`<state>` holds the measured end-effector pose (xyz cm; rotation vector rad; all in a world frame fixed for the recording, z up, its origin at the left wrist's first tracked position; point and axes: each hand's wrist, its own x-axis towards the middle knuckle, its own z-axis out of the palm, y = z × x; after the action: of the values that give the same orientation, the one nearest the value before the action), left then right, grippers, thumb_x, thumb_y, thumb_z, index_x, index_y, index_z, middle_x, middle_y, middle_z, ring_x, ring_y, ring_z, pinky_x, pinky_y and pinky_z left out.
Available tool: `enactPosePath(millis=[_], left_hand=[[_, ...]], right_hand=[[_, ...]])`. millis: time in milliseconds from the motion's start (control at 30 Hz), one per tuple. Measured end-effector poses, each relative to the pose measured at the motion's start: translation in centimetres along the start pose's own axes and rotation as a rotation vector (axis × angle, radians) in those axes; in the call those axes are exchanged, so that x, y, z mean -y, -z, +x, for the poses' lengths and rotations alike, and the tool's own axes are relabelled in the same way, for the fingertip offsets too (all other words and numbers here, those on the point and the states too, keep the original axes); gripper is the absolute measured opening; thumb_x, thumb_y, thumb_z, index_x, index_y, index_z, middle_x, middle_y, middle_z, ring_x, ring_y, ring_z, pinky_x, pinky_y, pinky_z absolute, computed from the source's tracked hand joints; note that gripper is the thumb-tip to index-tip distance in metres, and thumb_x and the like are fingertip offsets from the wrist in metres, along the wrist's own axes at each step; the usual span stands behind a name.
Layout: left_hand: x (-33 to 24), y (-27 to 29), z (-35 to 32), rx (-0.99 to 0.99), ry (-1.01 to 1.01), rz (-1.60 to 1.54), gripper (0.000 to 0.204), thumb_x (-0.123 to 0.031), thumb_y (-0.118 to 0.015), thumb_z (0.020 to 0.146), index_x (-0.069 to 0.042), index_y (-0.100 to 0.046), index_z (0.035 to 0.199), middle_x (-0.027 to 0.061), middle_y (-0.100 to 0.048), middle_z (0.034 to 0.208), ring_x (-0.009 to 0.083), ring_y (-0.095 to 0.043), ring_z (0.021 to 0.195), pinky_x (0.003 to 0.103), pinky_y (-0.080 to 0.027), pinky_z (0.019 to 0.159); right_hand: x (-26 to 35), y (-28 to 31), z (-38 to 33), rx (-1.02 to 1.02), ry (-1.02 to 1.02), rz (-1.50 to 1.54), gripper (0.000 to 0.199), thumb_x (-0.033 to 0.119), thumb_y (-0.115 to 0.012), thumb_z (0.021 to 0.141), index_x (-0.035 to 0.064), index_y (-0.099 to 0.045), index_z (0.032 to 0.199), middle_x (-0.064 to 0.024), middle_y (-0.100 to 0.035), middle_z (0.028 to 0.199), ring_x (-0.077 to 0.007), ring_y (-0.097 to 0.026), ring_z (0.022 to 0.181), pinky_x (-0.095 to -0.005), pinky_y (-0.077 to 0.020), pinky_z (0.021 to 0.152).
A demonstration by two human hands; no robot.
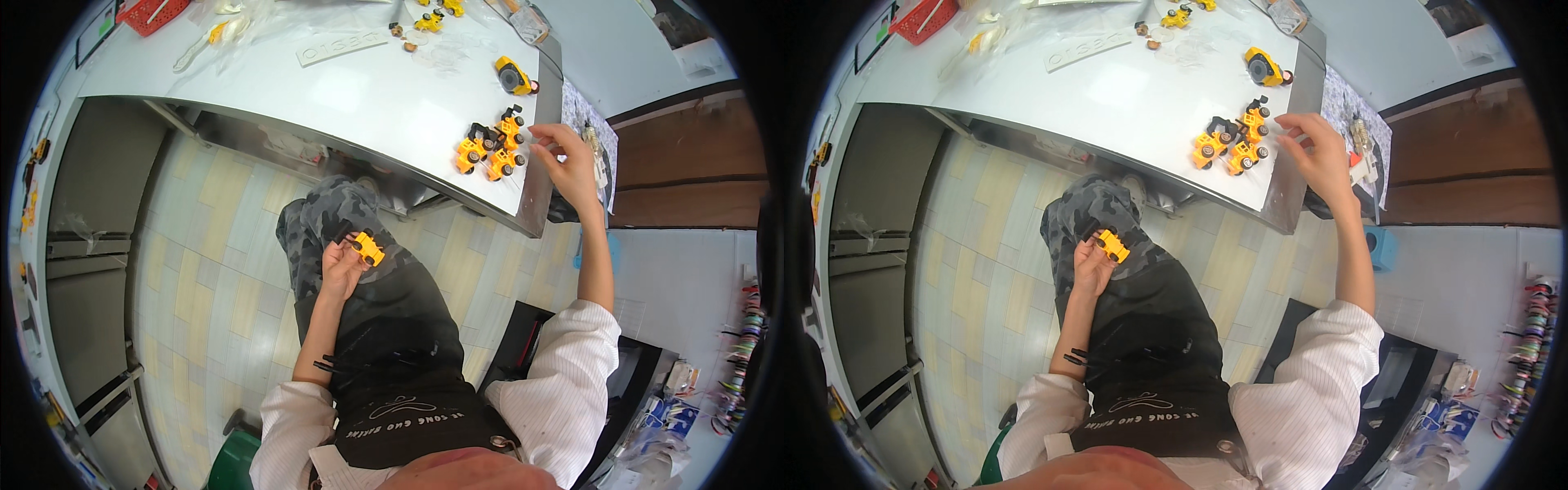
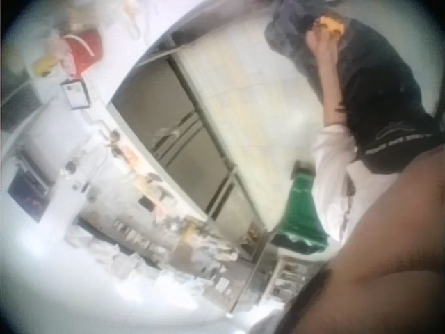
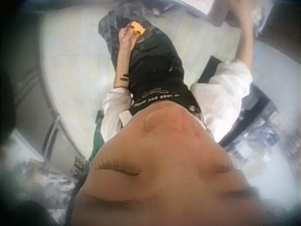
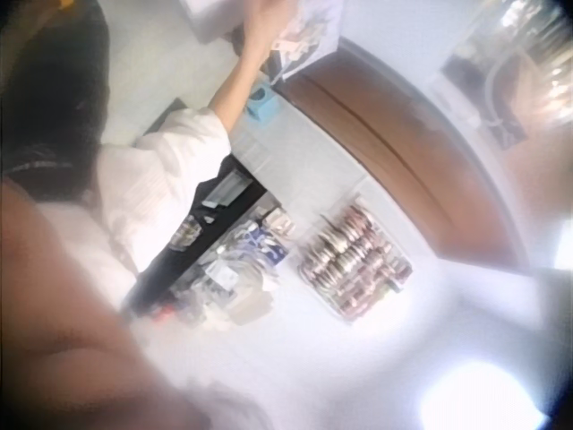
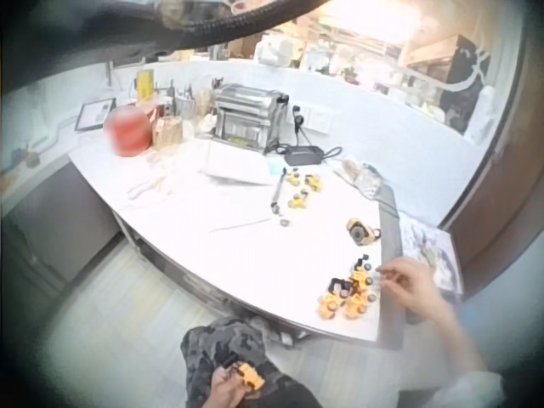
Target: The person assembles small yellow toy vehicles by applying hot glue to wheels and attaching them to the chassis. They handle each toy one at a time, using a glue gun and small tools to secure parts, then place the finished units on the table.
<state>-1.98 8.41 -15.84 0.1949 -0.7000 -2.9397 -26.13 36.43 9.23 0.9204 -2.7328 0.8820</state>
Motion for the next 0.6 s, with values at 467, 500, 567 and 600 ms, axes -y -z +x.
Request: enactPosePath(millis=[467,500,567,600], left_hand=[[-0.5,-0.4,-0.5,-0.017,0.046,0.094,0.03,-0.012,-0.063,0.093,-0.003,-0.056,0.12,0.0084,-0.065,0.103,0.0141,-0.063,0.078,0.026,-0.052,0.069],[-0.6,-0.4,-0.5,-0.025,0.042,0.102,0.03,-0.013,-0.063,0.093,-0.004,-0.056,0.12,0.0083,-0.065,0.103,0.014,-0.063,0.078,0.026,-0.052,0.069],[-0.6,-0.4,-0.6,-0.034,0.042,0.112,0.03,-0.013,-0.064,0.093,-0.004,-0.056,0.12,0.008,-0.065,0.103,0.0139,-0.063,0.078,0.026,-0.051,0.069],[-0.6,-0.4,-0.6,-0.032,0.039,0.113,0.03,-0.014,-0.064,0.093,-0.004,-0.056,0.12,0.0079,-0.065,0.103,0.0141,-0.063,0.079,0.026,-0.051,0.069]], right_hand=[[-2.8,-2.9,-0.8,-0.073,-0.05,0.114,0.014,0.01,-0.071,0.085,0.0037,-0.07,0.097,-0.0034,-0.068,0.088,-0.0102,-0.063,0.076,-0.0237,-0.0479,0.066],[-2.7,-3.1,-0.7,-0.081,-0.047,0.127,0.013,0.01,-0.071,0.086,0.0035,-0.07,0.097,-0.0034,-0.068,0.088,-0.01,-0.063,0.076,-0.0237,-0.0481,0.066],[-2.3,-3.1,-0.6,-0.1,-0.049,0.144,0.013,0.01,-0.07,0.087,0.0032,-0.07,0.097,-0.0035,-0.069,0.087,-0.0097,-0.063,0.076,-0.0237,-0.0485,0.067],[-2.4,-3.3,-0.6,-0.107,-0.043,0.159,0.012,0.01,-0.069,0.088,0.0024,-0.069,0.098,-0.0029,-0.068,0.086,-0.0089,-0.062,0.076,-0.0229,-0.0486,0.068]])
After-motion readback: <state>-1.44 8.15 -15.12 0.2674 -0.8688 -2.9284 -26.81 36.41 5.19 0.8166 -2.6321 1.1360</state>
